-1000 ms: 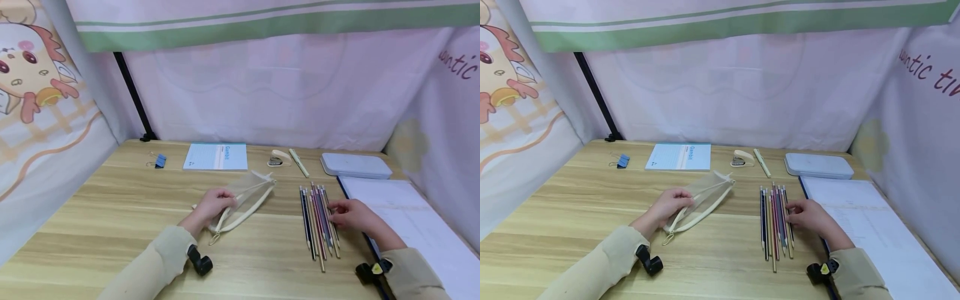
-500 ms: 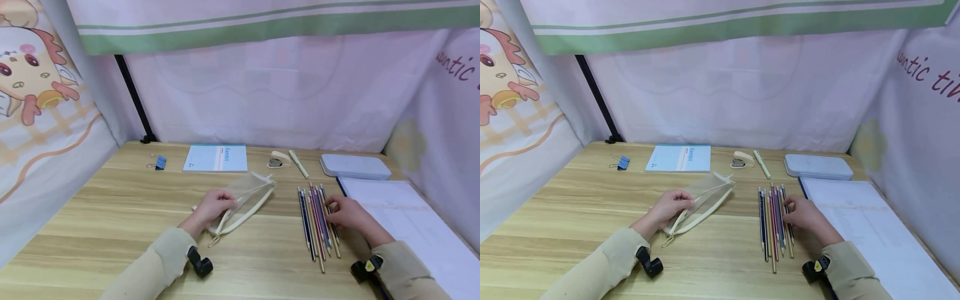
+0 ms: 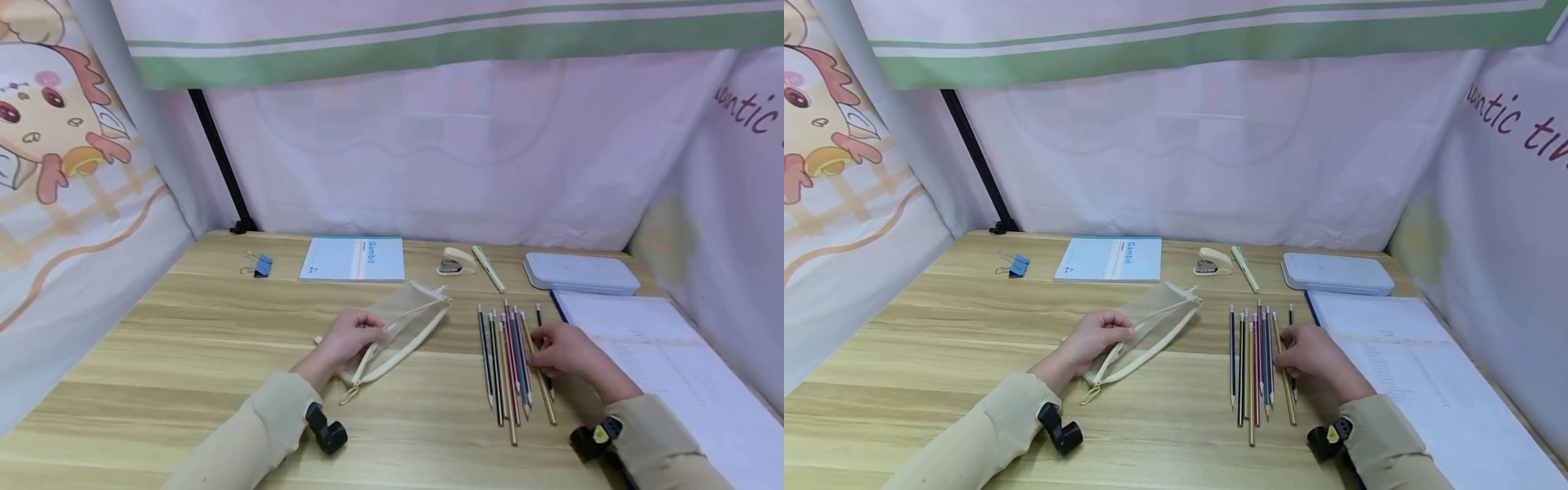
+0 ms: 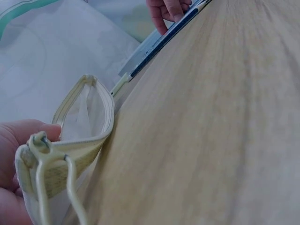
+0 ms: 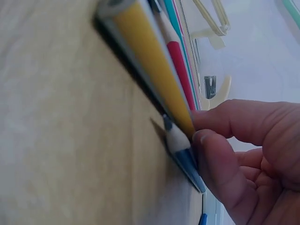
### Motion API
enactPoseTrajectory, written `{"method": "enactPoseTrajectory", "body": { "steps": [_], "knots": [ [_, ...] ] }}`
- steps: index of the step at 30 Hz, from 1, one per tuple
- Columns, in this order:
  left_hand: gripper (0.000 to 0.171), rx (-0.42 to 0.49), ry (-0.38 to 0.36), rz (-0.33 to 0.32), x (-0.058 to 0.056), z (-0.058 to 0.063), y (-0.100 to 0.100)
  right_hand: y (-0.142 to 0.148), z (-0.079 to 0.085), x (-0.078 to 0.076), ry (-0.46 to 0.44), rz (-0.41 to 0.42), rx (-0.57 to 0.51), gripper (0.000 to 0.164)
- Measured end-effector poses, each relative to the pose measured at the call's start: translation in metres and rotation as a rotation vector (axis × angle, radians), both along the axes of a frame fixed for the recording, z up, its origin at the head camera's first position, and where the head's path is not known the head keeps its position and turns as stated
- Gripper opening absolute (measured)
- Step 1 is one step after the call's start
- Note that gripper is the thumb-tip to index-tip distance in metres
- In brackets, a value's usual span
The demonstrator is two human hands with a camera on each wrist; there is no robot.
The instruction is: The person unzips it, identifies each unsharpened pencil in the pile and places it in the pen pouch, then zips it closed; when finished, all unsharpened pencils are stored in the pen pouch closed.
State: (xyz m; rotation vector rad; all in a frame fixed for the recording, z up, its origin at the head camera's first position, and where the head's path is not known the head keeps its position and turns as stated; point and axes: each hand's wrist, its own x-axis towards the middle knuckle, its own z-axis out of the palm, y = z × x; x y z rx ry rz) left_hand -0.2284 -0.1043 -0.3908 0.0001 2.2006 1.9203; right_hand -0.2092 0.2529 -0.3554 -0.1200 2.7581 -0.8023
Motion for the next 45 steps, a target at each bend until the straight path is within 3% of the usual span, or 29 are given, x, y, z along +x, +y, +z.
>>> {"method": "enactPoseTrajectory", "body": {
  "steps": [11, 15, 20, 25, 31, 36, 45],
  "knots": [
    [0.013, -0.001, 0.009, 0.005, 0.004, 0.001, 0.001, -0.007, 0.003, 0.004, -0.058, -0.078, -0.074, 0.060],
    [0.012, 0.007, 0.018, -0.001, 0.006, -0.001, 0.004, -0.007, 0.002, 0.008, -0.037, -0.161, -0.252, 0.065],
    [0.011, -0.002, 0.030, 0.015, 0.007, -0.004, 0.006, -0.022, 0.006, 0.010, -0.003, -0.255, -0.557, 0.063],
    [0.010, -0.003, 0.039, 0.031, 0.009, -0.005, 0.008, -0.062, 0.011, 0.009, -0.021, -0.303, -0.854, 0.058],
    [0.009, -0.010, 0.035, 0.049, 0.011, -0.004, 0.010, -0.119, 0.007, 0.001, -0.017, -0.392, -1.082, 0.047],
    [0.007, 0.016, 0.033, 0.063, 0.013, -0.002, 0.011, -0.154, -0.005, -0.004, 0.025, -0.423, -1.134, 0.049],
    [0.007, 0.119, 0.039, 0.097, 0.013, -0.004, 0.011, -0.189, -0.016, -0.002, -0.025, -0.412, -1.095, 0.048]
  ]
}}
